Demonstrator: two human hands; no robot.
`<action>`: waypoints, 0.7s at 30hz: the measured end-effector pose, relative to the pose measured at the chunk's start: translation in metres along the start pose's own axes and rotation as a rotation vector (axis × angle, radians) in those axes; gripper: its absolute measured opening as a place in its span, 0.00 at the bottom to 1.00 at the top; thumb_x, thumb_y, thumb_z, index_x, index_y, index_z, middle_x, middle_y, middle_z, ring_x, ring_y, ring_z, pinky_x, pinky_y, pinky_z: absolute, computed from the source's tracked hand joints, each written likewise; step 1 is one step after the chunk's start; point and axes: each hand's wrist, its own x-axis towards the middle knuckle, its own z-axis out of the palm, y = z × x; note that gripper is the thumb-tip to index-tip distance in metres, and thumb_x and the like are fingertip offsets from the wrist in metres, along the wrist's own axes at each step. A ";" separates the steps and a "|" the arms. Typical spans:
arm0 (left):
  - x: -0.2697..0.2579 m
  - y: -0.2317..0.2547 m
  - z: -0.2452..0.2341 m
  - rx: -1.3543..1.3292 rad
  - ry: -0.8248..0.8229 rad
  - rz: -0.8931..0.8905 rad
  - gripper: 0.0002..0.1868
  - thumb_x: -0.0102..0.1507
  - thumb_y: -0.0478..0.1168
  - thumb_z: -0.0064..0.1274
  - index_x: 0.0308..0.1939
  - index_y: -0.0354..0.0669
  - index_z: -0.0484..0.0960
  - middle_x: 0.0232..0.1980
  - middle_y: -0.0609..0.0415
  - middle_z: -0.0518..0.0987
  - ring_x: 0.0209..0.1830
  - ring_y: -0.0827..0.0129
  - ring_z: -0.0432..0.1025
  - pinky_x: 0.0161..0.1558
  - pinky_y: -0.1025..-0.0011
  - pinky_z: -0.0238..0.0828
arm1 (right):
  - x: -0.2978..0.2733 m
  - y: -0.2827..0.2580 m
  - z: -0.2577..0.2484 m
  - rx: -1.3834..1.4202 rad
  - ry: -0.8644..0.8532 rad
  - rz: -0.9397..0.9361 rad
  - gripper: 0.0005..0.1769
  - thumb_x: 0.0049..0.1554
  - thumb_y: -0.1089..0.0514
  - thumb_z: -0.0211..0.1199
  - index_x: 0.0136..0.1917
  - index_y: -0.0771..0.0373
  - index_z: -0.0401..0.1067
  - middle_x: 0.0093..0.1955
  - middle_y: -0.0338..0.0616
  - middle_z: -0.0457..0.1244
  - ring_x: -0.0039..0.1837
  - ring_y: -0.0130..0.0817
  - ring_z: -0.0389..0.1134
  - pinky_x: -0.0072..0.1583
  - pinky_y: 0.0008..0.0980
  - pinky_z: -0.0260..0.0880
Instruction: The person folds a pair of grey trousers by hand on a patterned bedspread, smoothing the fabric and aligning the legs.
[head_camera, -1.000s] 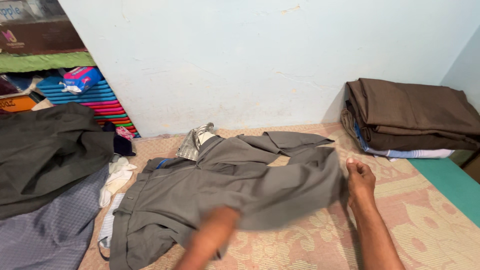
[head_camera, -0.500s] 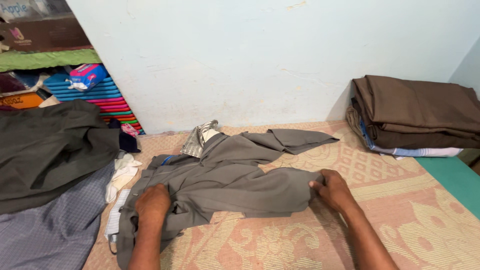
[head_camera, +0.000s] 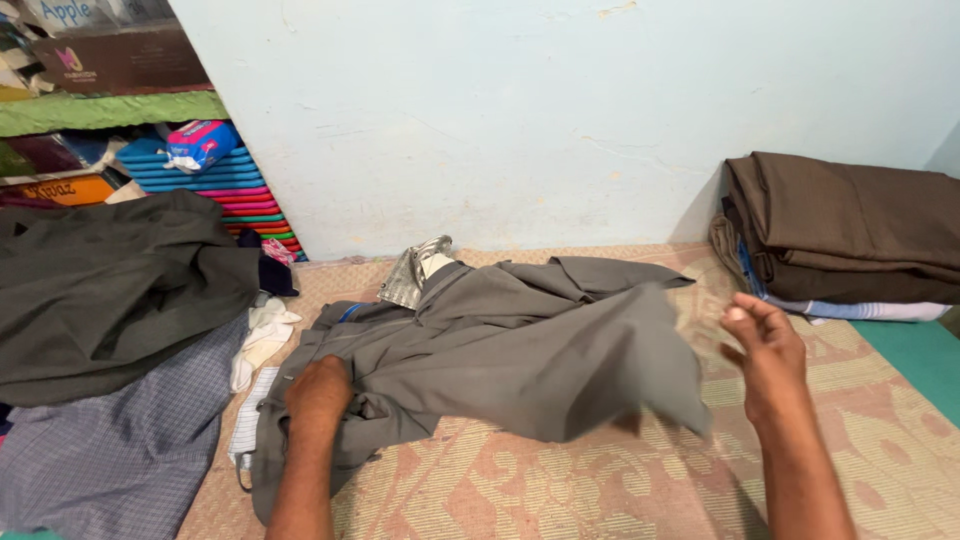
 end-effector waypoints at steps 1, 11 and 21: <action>0.001 0.000 -0.002 -0.001 0.001 0.004 0.14 0.65 0.37 0.47 0.51 0.44 0.86 0.57 0.43 0.83 0.60 0.50 0.77 0.59 0.53 0.74 | -0.001 0.004 0.001 -0.399 0.085 -0.141 0.22 0.61 0.51 0.62 0.64 0.64 0.69 0.54 0.45 0.69 0.57 0.35 0.71 0.58 0.41 0.73; -0.003 -0.023 -0.027 -0.078 0.678 -0.068 0.04 0.62 0.37 0.55 0.40 0.43 0.81 0.42 0.44 0.82 0.39 0.45 0.79 0.37 0.49 0.74 | -0.013 0.023 0.029 -1.512 -0.328 0.470 0.35 0.60 0.30 0.59 0.48 0.67 0.84 0.41 0.53 0.77 0.47 0.42 0.81 0.53 0.38 0.79; 0.006 -0.027 -0.014 -0.107 0.655 -0.087 0.04 0.64 0.40 0.57 0.38 0.45 0.81 0.41 0.46 0.82 0.36 0.46 0.79 0.37 0.49 0.75 | -0.005 0.062 0.042 -1.334 -0.113 0.091 0.25 0.57 0.37 0.65 0.51 0.60 0.79 0.45 0.49 0.73 0.50 0.43 0.75 0.54 0.44 0.73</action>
